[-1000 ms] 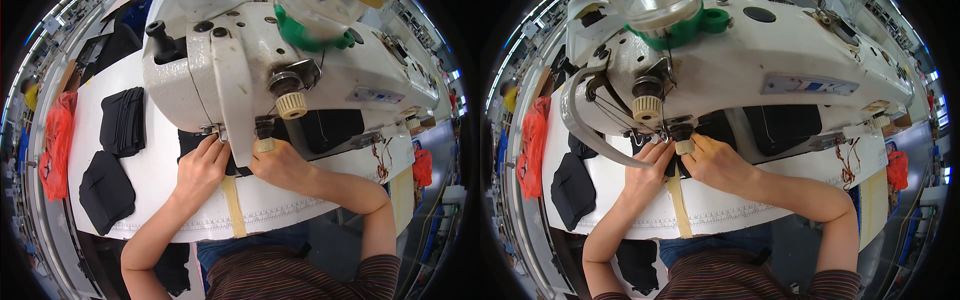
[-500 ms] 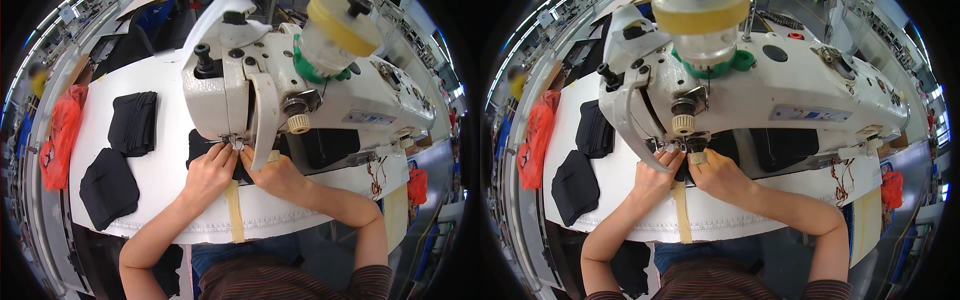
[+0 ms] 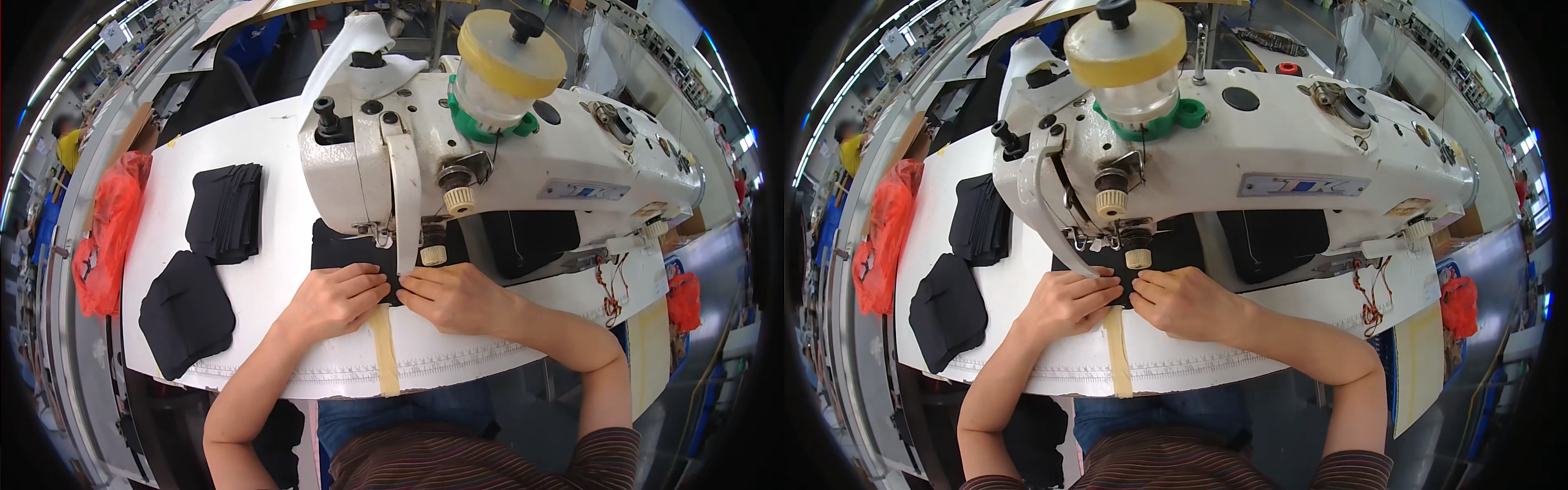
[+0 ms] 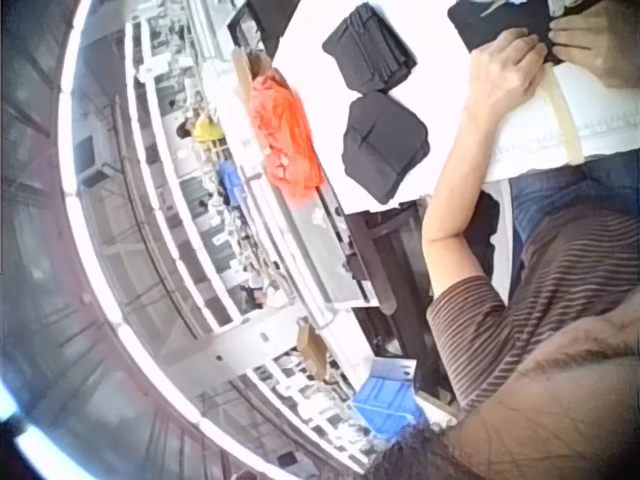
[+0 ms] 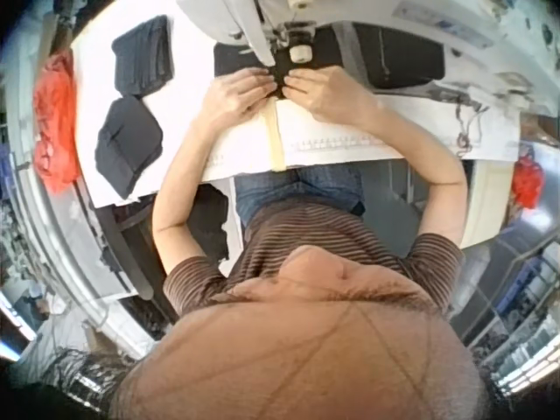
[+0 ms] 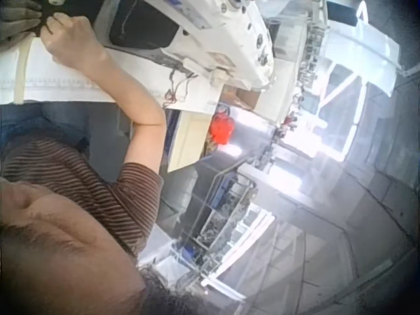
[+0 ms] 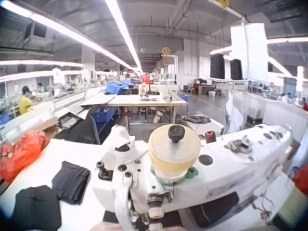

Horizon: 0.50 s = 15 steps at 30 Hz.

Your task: The person joins black fabric pieces together using an industrial sewing machine.

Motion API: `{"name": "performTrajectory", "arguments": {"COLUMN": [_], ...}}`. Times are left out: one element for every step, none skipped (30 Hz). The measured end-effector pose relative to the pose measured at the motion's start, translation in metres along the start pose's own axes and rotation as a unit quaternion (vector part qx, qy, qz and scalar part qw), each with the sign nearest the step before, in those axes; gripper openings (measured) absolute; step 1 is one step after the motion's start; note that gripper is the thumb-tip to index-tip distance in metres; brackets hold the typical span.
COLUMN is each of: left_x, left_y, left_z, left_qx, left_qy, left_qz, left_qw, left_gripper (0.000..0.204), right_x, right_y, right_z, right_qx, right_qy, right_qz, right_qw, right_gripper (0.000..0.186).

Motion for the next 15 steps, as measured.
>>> {"name": "performTrajectory", "arguments": {"left_x": [0.0,0.001,0.003,0.004,0.004,0.005,0.005,0.005,0.004,0.005,0.005,0.005,0.005,0.006,0.007], "left_y": [0.001,0.001,0.002,0.001,0.001,0.0,0.0,-0.001,-0.002,-0.002,-0.002,-0.003,-0.002,-0.002,-0.001], "left_z": [0.0,0.003,0.004,0.004,0.002,0.001,0.0,-0.002,-0.004,-0.005,-0.007,-0.008,-0.01,-0.011,-0.012], "left_qx": [-0.002,0.014,0.03,0.029,0.033,0.038,0.038,0.038,0.038,0.039,0.038,0.037,0.038,0.04,0.042], "left_qy": [0.001,-0.017,-0.035,-0.036,-0.036,-0.037,-0.036,-0.035,-0.033,-0.033,-0.032,-0.032,-0.031,-0.023,-0.014], "left_qz": [-0.001,0.0,0.001,0.002,0.005,0.008,0.01,0.006,0.003,0.004,0.003,0.003,0.003,0.004,0.005], "left_qw": [1.0,1.0,0.999,0.999,0.999,0.999,0.999,0.999,0.999,0.999,0.999,0.999,0.999,0.999,0.999], "left_gripper": [0.028,0.027,0.026,0.026,0.026,0.026,0.026,0.027,0.027,0.027,0.026,0.024,0.024,0.024,0.025], "right_x": [0.001,0.001,0.001,0.001,0.001,0.001,0.002,0.003,0.003,0.004,0.004,0.004,0.004,0.003,0.004], "right_y": [0.0,0.001,0.0,0.0,0.0,0.001,0.002,0.002,0.002,0.001,-0.001,-0.002,-0.003,-0.004,-0.005], "right_z": [-0.001,-0.001,0.0,0.0,0.0,0.0,0.001,0.002,0.002,0.003,0.004,0.005,0.005,0.007,0.008], "right_qx": [-0.013,-0.027,-0.027,-0.034,-0.04,-0.04,-0.038,-0.035,-0.035,-0.034,-0.032,-0.032,-0.033,-0.036,-0.037], "right_qy": [0.016,0.031,0.031,0.035,0.041,0.042,0.034,0.026,0.027,0.026,0.025,0.026,0.023,0.018,0.019], "right_qz": [0.011,0.021,0.019,0.022,0.025,0.024,0.017,0.011,0.011,0.006,0.001,0.002,0.001,-0.001,0.0], "right_qw": [1.0,0.999,0.999,0.999,0.998,0.998,0.999,0.999,0.999,0.999,0.999,0.999,0.999,0.999,0.999], "right_gripper": [0.015,0.014,0.014,0.014,0.015,0.015,0.016,0.017,0.017,0.018,0.019,0.019,0.019,0.019,0.019]}}
Point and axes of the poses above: each hand's wrist, its own x-axis towards the middle knuckle, its own y-axis out of the back of the hand, z = x × y, the point moved 6 cm from there along x, towards the middle knuckle, and after that the axes turned 8 degrees about y, right-handed, at the moved point
